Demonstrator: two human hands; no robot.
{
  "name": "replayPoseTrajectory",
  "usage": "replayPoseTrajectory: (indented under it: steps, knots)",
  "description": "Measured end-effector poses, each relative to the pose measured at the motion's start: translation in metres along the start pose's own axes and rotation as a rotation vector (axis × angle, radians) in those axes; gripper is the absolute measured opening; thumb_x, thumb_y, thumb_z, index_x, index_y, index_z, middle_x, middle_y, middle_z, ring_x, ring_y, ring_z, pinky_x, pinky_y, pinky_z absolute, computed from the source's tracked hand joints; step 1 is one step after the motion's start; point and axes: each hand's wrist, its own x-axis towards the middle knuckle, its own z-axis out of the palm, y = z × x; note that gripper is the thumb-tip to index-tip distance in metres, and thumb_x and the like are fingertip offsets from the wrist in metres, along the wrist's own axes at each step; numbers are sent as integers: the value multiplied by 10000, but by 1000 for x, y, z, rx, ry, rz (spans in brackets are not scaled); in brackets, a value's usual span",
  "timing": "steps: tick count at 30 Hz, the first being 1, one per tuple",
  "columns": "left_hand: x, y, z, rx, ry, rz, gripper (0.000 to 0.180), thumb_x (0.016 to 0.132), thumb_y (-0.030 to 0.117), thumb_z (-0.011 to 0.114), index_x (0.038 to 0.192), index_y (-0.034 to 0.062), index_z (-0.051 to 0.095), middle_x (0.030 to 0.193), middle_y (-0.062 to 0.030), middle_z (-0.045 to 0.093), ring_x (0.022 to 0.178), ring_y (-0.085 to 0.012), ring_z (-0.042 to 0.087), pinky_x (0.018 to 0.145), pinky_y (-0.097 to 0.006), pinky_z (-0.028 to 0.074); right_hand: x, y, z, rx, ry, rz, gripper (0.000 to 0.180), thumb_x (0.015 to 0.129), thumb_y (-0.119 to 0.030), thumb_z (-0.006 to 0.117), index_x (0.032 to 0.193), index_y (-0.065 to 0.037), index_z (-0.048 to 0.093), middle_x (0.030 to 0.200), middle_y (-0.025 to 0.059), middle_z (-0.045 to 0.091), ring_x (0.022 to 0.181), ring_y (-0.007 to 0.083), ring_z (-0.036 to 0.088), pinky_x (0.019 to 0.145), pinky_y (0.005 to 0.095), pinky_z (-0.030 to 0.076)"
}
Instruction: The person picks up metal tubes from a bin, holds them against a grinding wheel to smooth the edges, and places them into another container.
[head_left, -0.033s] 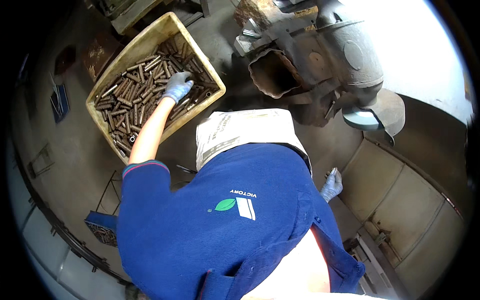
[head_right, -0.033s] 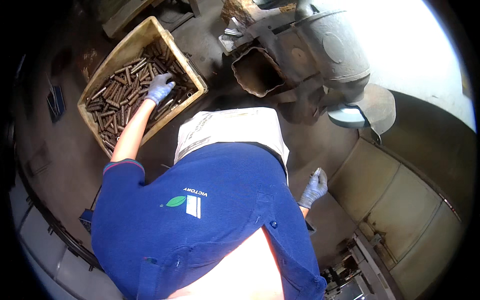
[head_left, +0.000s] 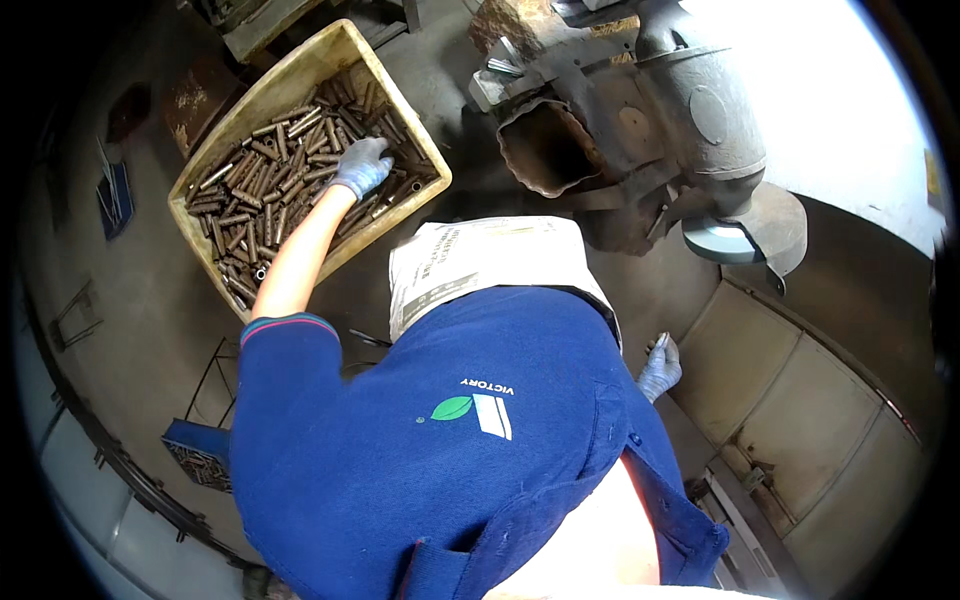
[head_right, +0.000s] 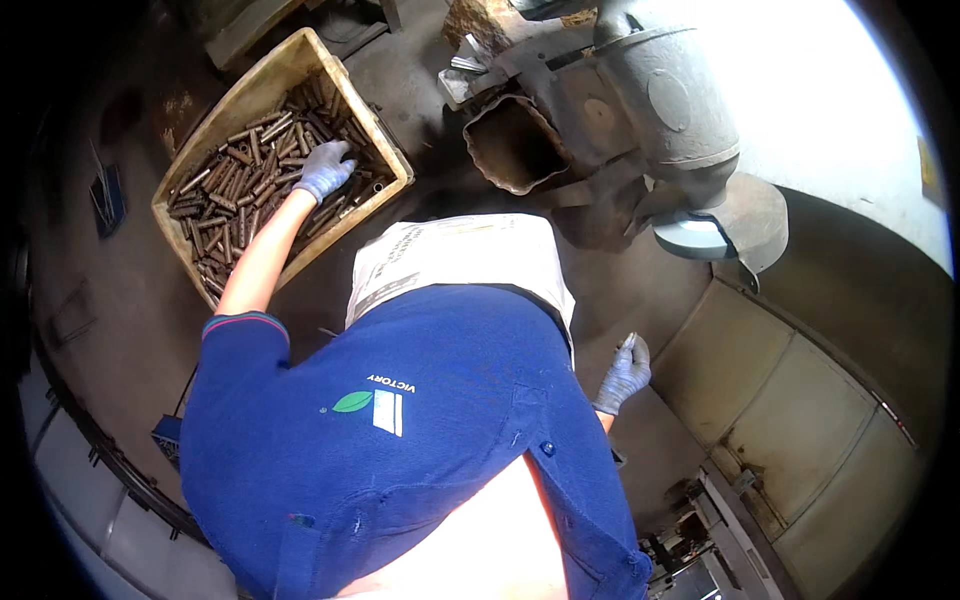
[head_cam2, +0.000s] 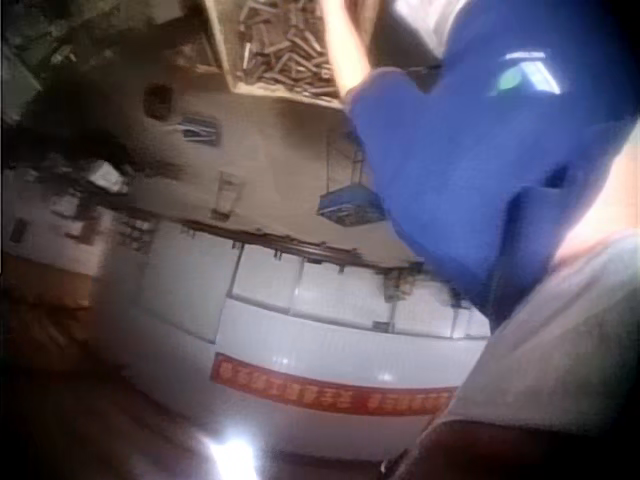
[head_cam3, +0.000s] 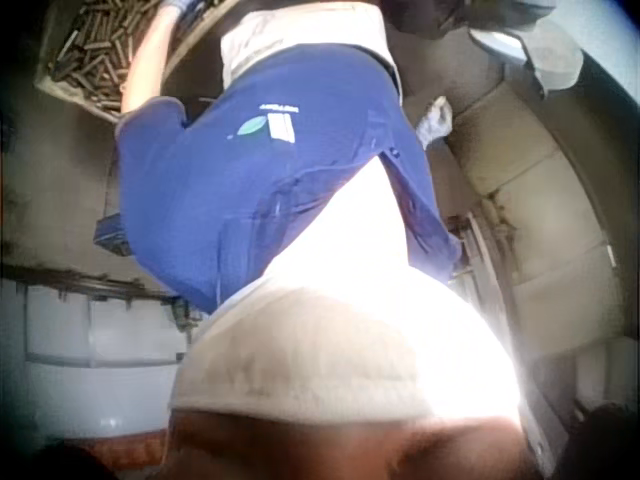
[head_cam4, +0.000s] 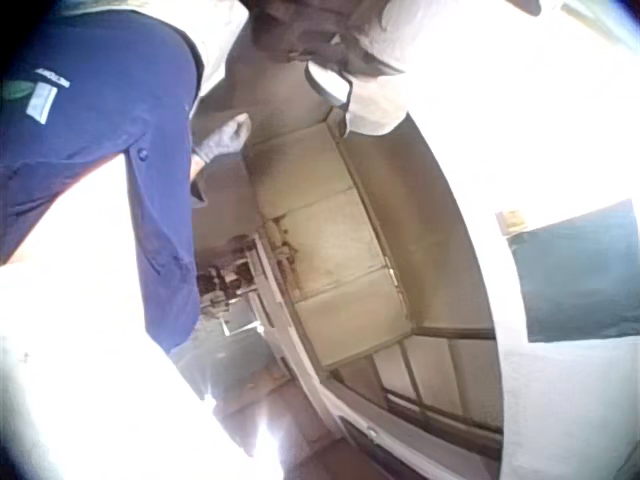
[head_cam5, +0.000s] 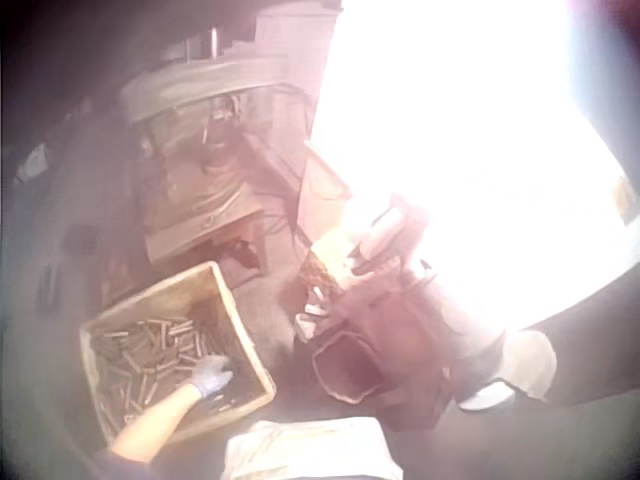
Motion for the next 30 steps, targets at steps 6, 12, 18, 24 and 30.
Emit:
replayPoseTrajectory:
  steps: [6, 12, 18, 24, 30]
  knots:
    - [17, 17, 31, 358, -180, 212, 284, 719, 227, 595, 925, 41, 656, 945, -187, 650, 927, -306, 633, 772, -424, 503, -8, 6, 13, 1, -96, -54, 175, 834, -165, 655, 902, -4, 666, 737, 16, 615, 629, 71, 515, 578, 216, 430]
    - [33, 30, 22, 363, -347, 173, 280, 720, 200, 587, 917, 19, 671, 961, -213, 643, 914, -314, 640, 754, -402, 515, -31, 9, 23, 81, -110, 36, 170, 828, -132, 659, 915, 14, 661, 767, 24, 617, 649, 68, 522, 595, 221, 443]
    - [32, 31, 32, 433, -353, 239, 267, 723, 170, 575, 916, 13, 673, 945, -215, 644, 926, -319, 635, 768, -391, 511, -46, 16, 32, 173, -105, 123, 169, 826, -112, 653, 922, 28, 654, 768, 35, 625, 650, 72, 533, 592, 221, 449]
    - [8, 39, -22, 431, -349, 54, 304, 650, 227, 593, 868, 38, 688, 910, -180, 655, 887, -306, 638, 776, -393, 498, -50, 18, 26, 178, -105, 135, 163, 826, -98, 645, 923, 32, 652, 784, 41, 634, 657, 74, 539, 581, 221, 447]
    - [-57, -11, -61, -1397, -6, -229, 238, 781, 164, 688, 948, 0, 646, 796, -62, 653, 683, -121, 613, 559, -189, 461, -60, -4, 15, 223, -189, 32, 188, 820, -103, 638, 934, 45, 649, 860, 81, 655, 761, 132, 585, 688, 266, 477]
